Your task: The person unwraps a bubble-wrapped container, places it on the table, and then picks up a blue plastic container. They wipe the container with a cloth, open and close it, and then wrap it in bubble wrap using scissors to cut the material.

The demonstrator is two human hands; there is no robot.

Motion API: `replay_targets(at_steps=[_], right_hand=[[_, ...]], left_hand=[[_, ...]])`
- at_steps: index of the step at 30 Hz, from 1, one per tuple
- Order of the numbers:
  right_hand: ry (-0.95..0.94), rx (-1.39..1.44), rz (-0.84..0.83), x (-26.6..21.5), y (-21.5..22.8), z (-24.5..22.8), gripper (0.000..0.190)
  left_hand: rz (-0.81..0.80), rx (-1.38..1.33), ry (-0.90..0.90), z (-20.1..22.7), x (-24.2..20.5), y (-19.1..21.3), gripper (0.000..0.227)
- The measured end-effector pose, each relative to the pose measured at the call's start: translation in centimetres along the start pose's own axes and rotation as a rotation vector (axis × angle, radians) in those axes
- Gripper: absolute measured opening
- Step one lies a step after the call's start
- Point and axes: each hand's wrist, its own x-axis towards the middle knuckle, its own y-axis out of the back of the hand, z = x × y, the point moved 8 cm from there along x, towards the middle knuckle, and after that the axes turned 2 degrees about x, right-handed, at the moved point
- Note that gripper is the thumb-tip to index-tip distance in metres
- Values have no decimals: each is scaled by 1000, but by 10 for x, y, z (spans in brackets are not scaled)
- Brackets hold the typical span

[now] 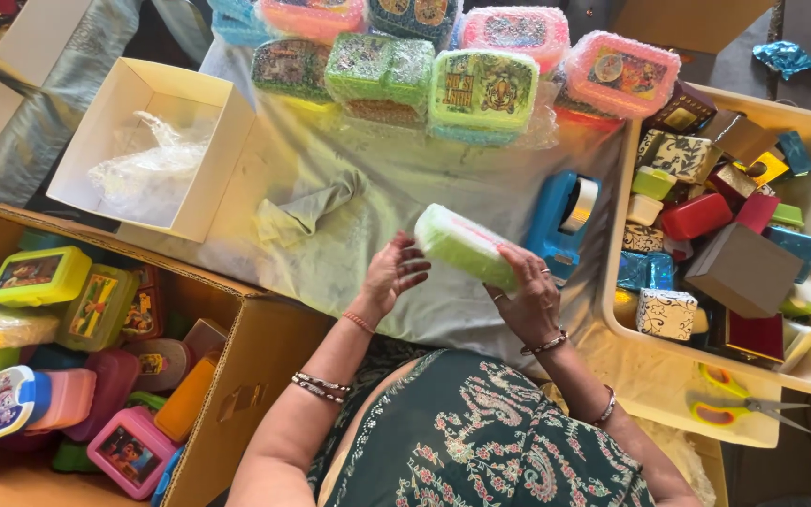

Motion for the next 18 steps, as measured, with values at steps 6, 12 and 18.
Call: replay_targets(at_steps=[6,12,18], right_hand=[[372,-368,112,-10,-14,-31,59],[352,-11,161,-7,-7,-44,60],[-183,307,98,-16,-36,34,60]], left_hand=[[11,108,106,26,-43,-25,78],[12,33,12,36,-31,1,65],[-34,-10,-127,65,-39,7,65]])
